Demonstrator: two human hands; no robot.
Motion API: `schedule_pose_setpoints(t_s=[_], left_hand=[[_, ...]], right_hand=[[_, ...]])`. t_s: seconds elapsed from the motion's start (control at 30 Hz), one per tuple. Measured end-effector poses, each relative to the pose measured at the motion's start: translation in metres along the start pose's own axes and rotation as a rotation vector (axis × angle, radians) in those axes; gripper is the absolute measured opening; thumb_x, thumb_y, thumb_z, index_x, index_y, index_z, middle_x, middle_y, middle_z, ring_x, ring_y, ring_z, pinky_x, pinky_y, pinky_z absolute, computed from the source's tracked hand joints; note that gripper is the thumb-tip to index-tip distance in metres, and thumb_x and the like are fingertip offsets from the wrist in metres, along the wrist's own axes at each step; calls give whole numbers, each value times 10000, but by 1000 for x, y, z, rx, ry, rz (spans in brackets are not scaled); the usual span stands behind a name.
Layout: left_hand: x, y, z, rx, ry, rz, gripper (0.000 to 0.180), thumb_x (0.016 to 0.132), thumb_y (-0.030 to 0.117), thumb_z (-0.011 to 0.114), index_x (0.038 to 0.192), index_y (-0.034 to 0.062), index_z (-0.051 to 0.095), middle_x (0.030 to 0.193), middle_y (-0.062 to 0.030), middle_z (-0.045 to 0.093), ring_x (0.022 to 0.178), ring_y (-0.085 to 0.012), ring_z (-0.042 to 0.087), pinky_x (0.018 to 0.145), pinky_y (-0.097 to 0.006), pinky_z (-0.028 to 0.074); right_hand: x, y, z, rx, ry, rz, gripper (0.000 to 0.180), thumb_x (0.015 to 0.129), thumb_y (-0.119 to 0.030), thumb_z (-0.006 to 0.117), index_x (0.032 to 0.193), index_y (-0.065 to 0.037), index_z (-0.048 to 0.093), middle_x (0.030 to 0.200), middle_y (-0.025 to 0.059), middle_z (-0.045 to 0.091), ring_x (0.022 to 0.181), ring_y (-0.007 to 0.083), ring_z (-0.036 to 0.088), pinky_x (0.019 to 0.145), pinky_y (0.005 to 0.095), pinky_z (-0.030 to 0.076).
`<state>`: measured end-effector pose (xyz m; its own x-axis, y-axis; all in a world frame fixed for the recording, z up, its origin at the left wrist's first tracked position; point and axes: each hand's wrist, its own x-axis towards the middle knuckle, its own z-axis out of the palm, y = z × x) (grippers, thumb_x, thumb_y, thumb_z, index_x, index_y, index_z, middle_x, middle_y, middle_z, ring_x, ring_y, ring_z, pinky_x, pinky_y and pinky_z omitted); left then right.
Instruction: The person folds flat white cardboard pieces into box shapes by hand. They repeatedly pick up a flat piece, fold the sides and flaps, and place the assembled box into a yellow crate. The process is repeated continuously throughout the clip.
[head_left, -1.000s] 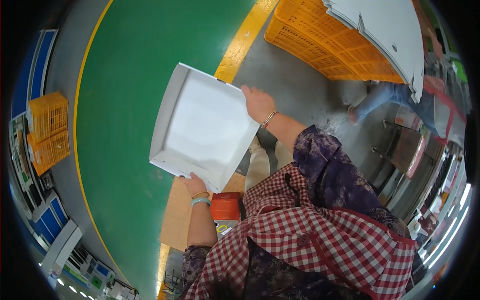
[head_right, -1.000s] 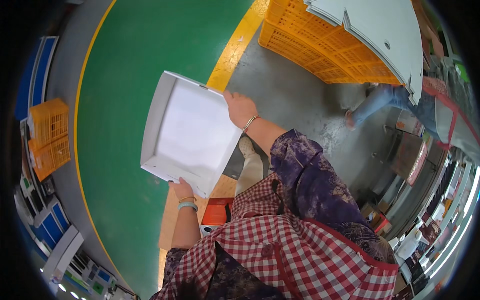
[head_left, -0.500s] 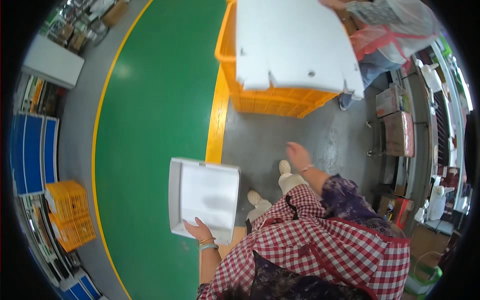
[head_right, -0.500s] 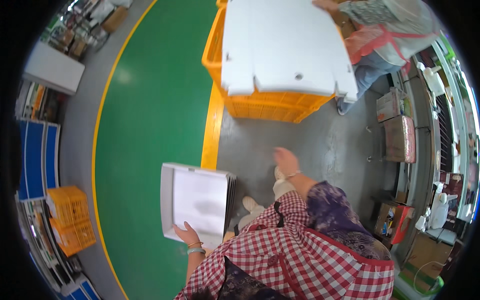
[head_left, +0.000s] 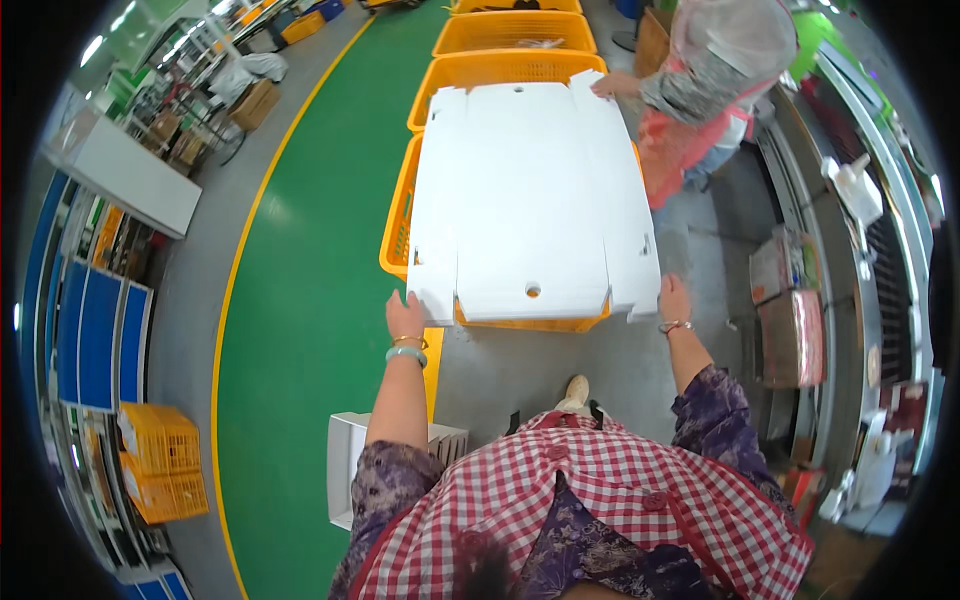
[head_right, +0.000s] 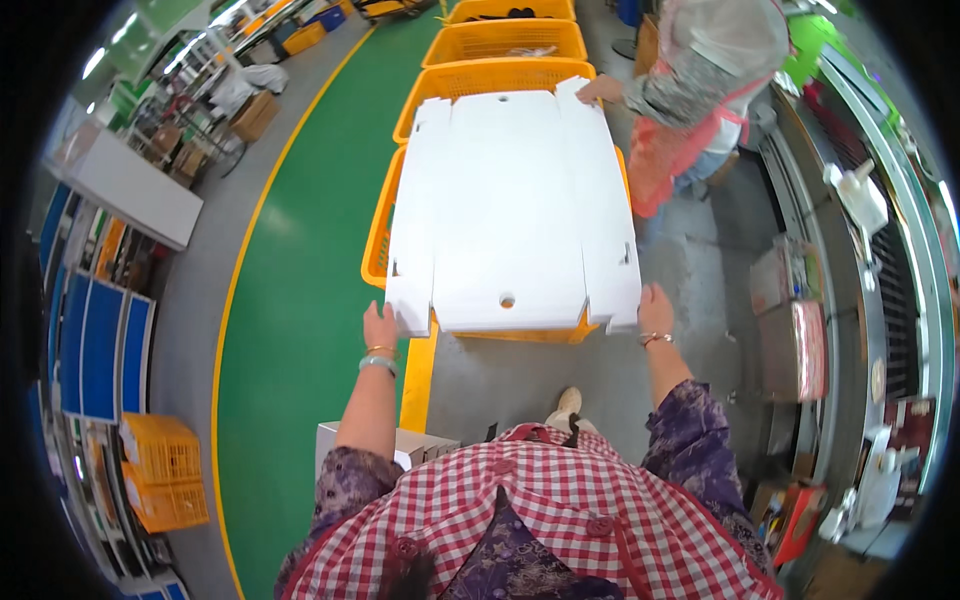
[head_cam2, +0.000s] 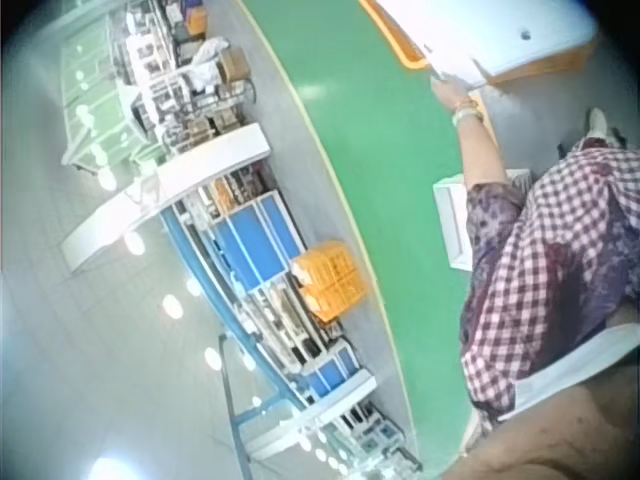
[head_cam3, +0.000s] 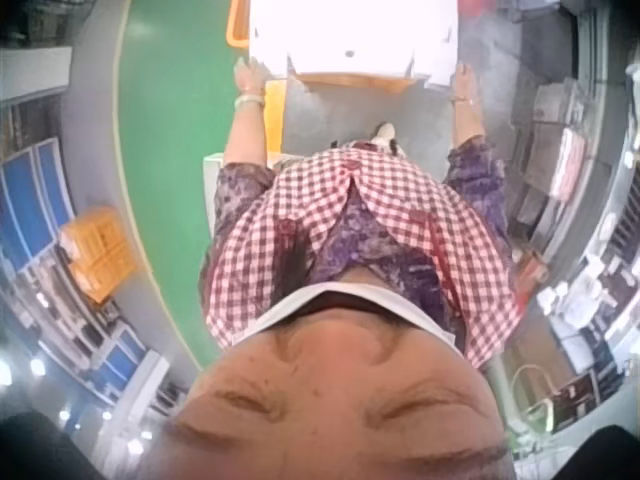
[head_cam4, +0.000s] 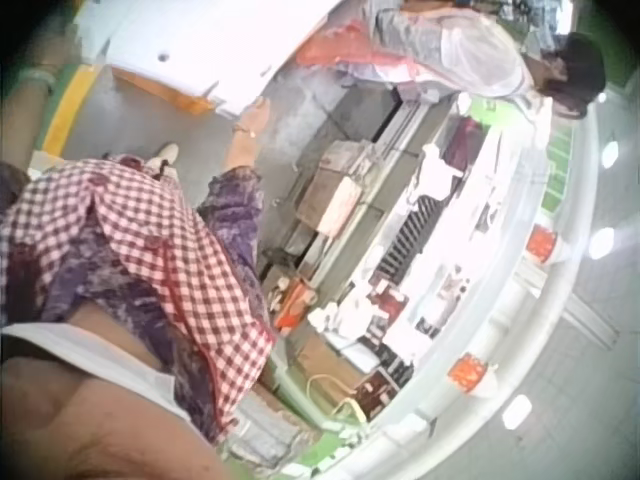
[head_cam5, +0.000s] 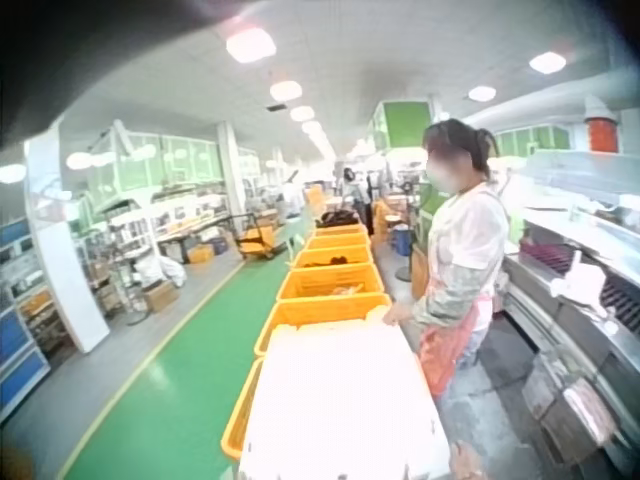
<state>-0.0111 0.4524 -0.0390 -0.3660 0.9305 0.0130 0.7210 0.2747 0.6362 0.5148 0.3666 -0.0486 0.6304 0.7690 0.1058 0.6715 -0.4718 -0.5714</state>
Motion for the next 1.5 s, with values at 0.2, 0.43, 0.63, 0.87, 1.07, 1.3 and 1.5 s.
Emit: schedule_pose_setpoints(t_s=[0.2,0.43,0.63,0.87,1.07,1.3,1.5], left_hand=[[14,-6,-21,120,-95,-83,556,868,383,526,1195,-66,508,1196,-293,531,1118,-444,494,967,-470,401],[31,-21,-40,-82,-189,-66,410,855,295,541,1046,-67,567,1081,-298,581,1007,-448,542,915,-479,427],[11,-19,-20,39,-70,83,405,811,280,605,1029,-57,547,1108,-278,554,1022,-431,524,910,-479,427],[9,-10,-12,118,-32,17,537,781,323,637,1137,-52,491,1200,-252,503,1107,-419,477,939,-480,415],[12,-7,-24,184,-45,-68,533,787,360,638,1120,-38,516,1153,-245,539,1055,-412,519,908,-489,438],[59,5,-97,-809,-338,-233,315,763,112,645,1061,8,633,768,-71,629,607,-162,594,542,-259,454],[73,69,-178,-1485,-618,-152,438,774,52,645,1192,-33,545,911,-63,627,792,-123,583,675,-246,473]], right_hand=[[-57,-57,16,78,26,-66,360,937,-310,463,1089,-7,581,956,235,641,887,426,601,806,485,472],[-62,-121,-46,606,-121,37,348,907,-278,557,1121,-6,593,983,198,643,892,376,600,830,452,472],[-51,-60,-5,-46,-76,-21,461,874,-331,580,1187,7,554,1112,231,603,1031,377,575,889,451,459],[-66,-77,16,-152,-25,101,606,842,-339,609,1295,29,446,1167,244,569,1094,402,522,934,451,437],[-61,-90,0,-290,3,-11,551,834,-307,619,1254,22,479,1124,233,590,1059,382,547,887,458,451],[-3,-87,-44,528,-217,123,384,794,-115,629,1158,-2,585,840,110,657,773,209,637,702,316,505],[13,-150,-129,1244,-494,164,357,860,-153,522,1175,8,567,989,91,661,864,171,647,767,306,545]])
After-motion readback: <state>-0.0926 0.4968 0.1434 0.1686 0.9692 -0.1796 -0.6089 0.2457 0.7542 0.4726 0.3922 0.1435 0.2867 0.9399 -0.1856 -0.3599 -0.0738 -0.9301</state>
